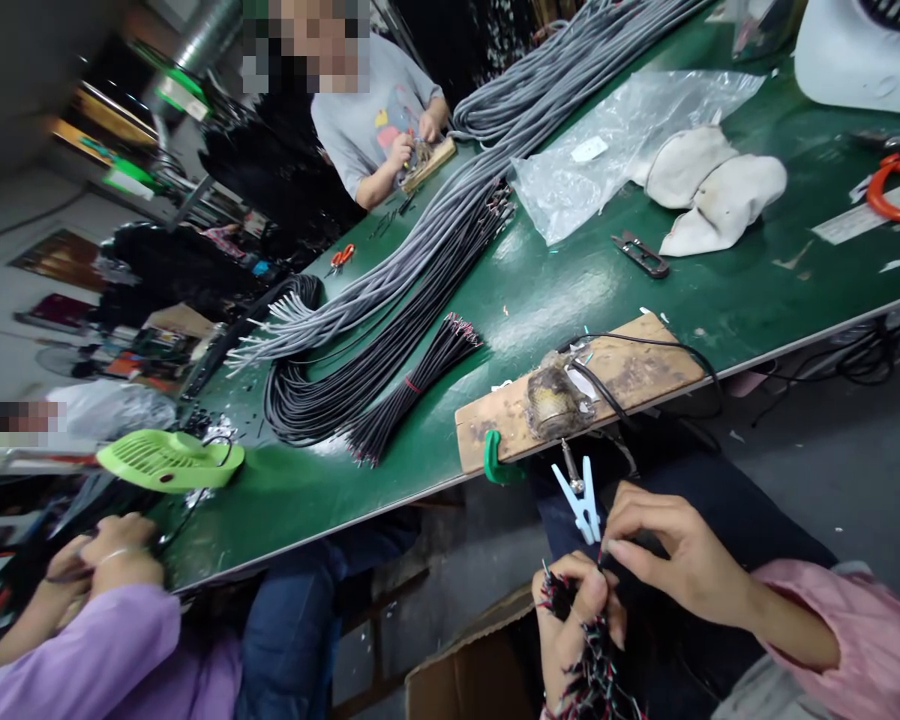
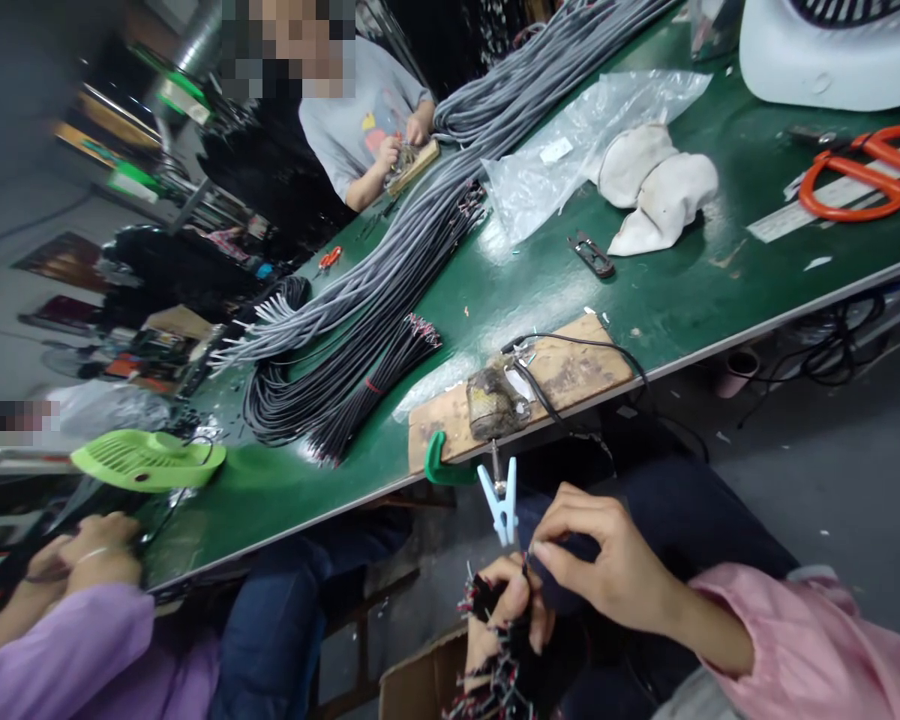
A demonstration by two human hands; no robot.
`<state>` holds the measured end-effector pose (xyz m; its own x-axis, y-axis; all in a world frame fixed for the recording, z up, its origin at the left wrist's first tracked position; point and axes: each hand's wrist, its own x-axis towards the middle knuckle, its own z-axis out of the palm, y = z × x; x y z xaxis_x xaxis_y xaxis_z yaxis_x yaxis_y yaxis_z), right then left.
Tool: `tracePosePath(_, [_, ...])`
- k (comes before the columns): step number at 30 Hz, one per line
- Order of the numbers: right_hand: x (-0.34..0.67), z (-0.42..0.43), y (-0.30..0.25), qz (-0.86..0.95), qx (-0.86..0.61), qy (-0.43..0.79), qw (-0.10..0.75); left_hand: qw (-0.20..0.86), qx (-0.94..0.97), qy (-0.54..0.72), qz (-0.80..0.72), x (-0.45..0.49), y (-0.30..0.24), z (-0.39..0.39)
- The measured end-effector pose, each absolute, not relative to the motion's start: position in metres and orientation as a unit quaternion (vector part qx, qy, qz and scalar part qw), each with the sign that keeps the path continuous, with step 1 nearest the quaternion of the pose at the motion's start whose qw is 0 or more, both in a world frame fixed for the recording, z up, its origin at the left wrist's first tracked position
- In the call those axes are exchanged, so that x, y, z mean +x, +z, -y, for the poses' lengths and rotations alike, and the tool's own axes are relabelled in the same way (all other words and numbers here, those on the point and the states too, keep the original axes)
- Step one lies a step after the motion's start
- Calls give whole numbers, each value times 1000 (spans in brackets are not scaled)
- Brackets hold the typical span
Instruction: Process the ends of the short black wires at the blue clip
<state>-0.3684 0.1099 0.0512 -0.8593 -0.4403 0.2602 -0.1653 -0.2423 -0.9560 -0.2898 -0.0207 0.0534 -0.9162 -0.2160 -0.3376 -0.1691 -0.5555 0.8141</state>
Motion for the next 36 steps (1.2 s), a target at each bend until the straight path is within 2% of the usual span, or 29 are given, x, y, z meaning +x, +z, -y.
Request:
tracePosePath(9, [-368,-110,53,-626,-242,-737,80,42,223,-853,470,-289,48,17])
tracePosePath(17, [-371,-113,50,-569,-220,-770,188,44,188,-832,520,-291,51,21])
tracePosePath(22, [-385,-106,51,-457,-171,-811,323,27,103,-793,599,-290,59,36])
tracePosePath(25, [-397,-96,60,-391,-143,-849,325,59,68,-743,664,-293,72,39])
tracePosePath(27, [-403,-88,68,-347,-138,-862,342,159,99,-699,690,-297,82,37])
tracePosePath(29, [-406,-82,73,-314,-125,-865,371,211,110,-677,696,-301,89,32])
tracePosePath(36, [-407,-74,74,-244,-91,-889,376,257,133,-627,724,-316,92,27])
